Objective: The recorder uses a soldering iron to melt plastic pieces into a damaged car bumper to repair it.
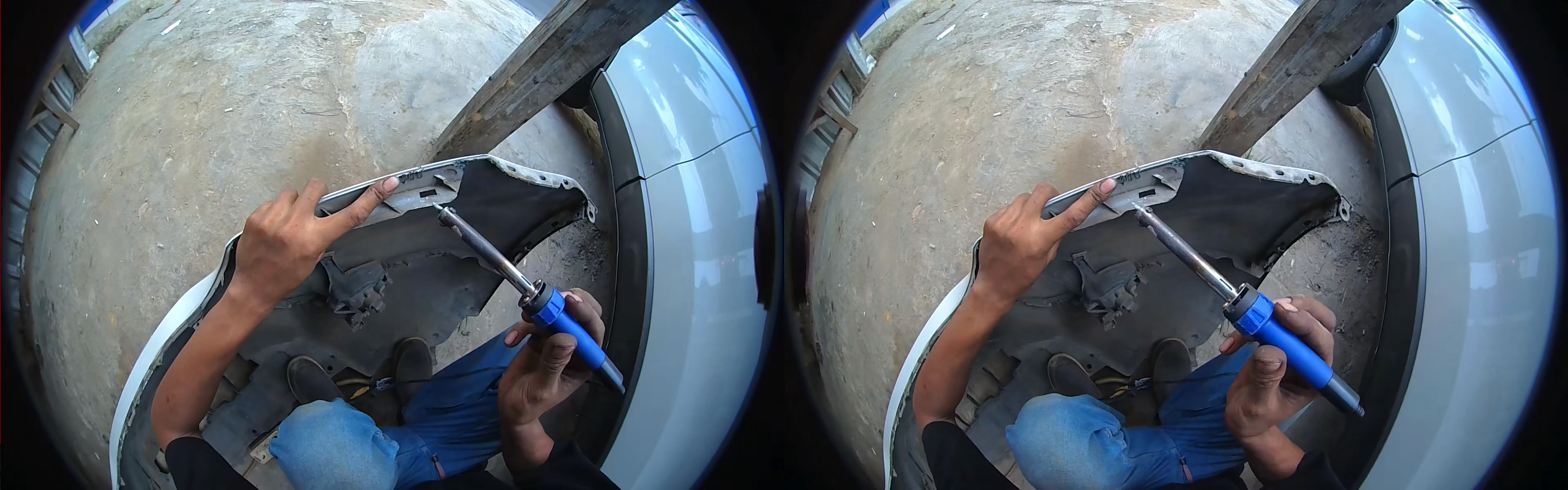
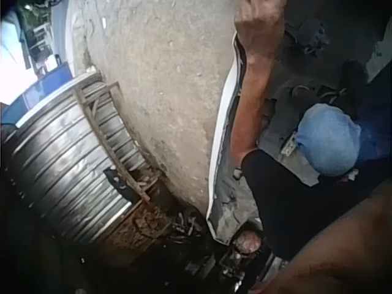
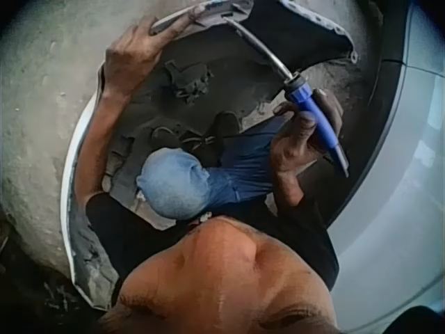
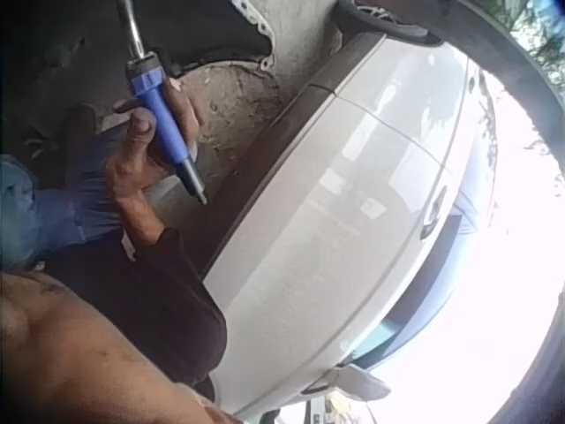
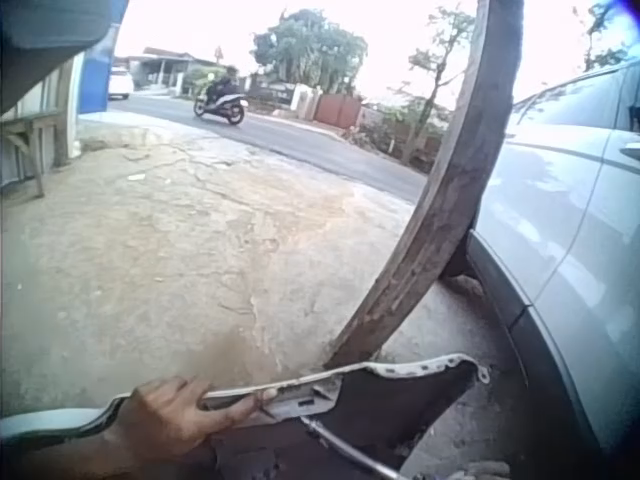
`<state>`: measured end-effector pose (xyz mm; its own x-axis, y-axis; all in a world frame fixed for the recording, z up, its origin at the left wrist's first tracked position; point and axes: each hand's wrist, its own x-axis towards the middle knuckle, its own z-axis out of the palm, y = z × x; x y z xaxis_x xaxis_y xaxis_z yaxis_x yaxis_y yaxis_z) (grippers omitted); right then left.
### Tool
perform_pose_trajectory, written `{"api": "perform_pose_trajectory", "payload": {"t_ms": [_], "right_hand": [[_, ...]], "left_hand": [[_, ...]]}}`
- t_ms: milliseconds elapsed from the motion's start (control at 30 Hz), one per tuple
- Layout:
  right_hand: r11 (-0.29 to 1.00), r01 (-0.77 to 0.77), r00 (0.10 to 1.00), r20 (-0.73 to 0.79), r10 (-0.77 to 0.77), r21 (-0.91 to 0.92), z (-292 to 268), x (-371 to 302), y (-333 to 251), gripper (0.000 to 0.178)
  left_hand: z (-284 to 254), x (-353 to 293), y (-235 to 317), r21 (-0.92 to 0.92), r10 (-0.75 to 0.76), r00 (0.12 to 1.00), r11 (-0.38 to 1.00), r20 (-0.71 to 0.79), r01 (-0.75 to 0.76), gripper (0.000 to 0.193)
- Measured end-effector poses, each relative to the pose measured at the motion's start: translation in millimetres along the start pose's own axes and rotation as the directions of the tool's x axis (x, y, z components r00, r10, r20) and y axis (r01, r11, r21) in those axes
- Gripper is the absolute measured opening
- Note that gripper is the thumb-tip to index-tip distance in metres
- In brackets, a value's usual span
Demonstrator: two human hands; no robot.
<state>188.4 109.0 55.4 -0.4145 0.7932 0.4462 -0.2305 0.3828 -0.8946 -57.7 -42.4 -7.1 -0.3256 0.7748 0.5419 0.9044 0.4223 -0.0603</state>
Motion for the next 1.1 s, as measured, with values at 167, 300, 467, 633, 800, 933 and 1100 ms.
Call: {"api": "perform_pose_trajectory", "payload": {"t_ms": [167,300,467,633,800,933,1100], "right_hand": [[0.908,0.332,0.943,0.131,-0.307,-0.257,-5,1,7,0.052],[0.85,0.375,0.927,0.133,-0.351,-0.369,-1,2,10,0.042],[0.875,0.334,0.942,0.147,-0.301,-0.35,8,3,11,0.038],[0.86,0.352,0.935,0.176,-0.307,-0.369,9,5,17,0.038],[0.874,0.351,0.934,0.184,-0.305,-0.336,16,3,19,0.038],[0.863,0.359,0.932,0.189,-0.309,-0.355,16,3,21,0.039],[0.885,0.329,0.944,0.134,-0.302,-0.329,19,1,22,0.038]], "left_hand": [[-1,1,-1,0.007,-0.002,1.0,1.0,-0.008,0.002,0.077],[0,1,0,0.017,0.009,1.0,1.0,-0.016,-0.009,0.077],[-1,0,0,0.012,0.01,1.0,1.0,0.0,-0.01,0.077],[0,1,-1,0.024,0.007,1.0,1.0,-0.018,-0.007,0.076],[-1,1,-1,0.032,0.013,1.0,0.999,-0.011,-0.013,0.074],[1,0,-2,0.029,0.014,0.999,0.999,-0.029,-0.014,0.072],[2,0,-1,0.026,0.012,0.999,1.0,-0.043,-0.01,0.071]]}}
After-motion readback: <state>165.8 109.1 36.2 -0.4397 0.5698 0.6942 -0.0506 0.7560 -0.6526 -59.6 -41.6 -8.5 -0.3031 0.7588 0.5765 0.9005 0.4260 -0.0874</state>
